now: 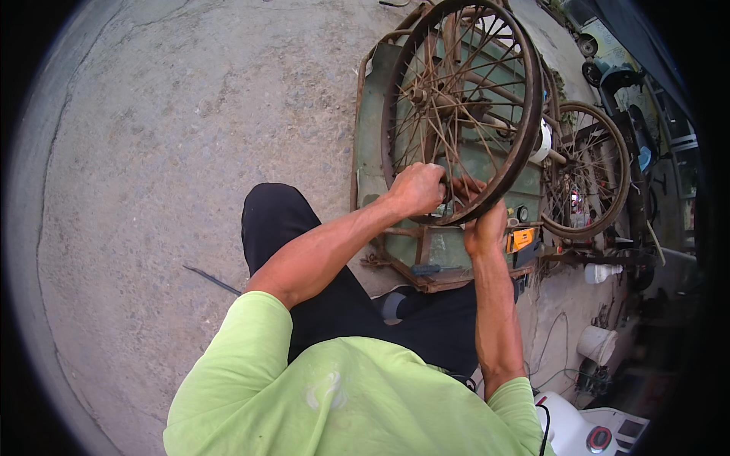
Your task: The person sits on the ground and uses a wrench to tighten the spokes of a bicycle wheel. They rotate the wheel and adjust multiple spokes in sequence.
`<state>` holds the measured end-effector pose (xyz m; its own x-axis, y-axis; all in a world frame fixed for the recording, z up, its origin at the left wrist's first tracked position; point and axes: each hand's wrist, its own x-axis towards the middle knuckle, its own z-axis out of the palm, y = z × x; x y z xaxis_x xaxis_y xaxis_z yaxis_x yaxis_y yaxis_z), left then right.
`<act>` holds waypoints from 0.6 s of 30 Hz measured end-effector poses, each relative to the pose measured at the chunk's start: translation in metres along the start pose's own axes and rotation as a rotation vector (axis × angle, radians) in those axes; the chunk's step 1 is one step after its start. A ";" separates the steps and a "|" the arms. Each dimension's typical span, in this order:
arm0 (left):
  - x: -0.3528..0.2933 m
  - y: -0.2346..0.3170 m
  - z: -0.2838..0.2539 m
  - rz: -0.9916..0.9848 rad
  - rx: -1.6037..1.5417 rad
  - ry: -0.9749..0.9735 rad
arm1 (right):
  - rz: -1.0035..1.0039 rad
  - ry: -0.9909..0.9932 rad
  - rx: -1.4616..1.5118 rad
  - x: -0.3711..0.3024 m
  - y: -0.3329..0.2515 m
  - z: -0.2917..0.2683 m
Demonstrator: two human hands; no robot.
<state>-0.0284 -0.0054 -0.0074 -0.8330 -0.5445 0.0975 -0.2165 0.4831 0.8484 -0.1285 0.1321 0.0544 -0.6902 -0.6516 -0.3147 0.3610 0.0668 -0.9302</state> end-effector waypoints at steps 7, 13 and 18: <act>-0.015 -0.008 -0.046 -0.197 -0.045 0.016 | 0.028 -0.036 0.012 0.003 0.008 -0.004; -0.032 -0.031 -0.007 -0.298 -0.196 0.011 | 0.032 -0.044 0.070 0.005 0.015 -0.008; -0.037 -0.022 -0.008 -0.481 -0.555 -0.157 | 0.025 -0.067 0.086 0.005 0.022 -0.013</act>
<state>0.0108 -0.0012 -0.0259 -0.7831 -0.4838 -0.3907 -0.3212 -0.2233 0.9203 -0.1322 0.1398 0.0302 -0.6380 -0.6996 -0.3218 0.4325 0.0203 -0.9014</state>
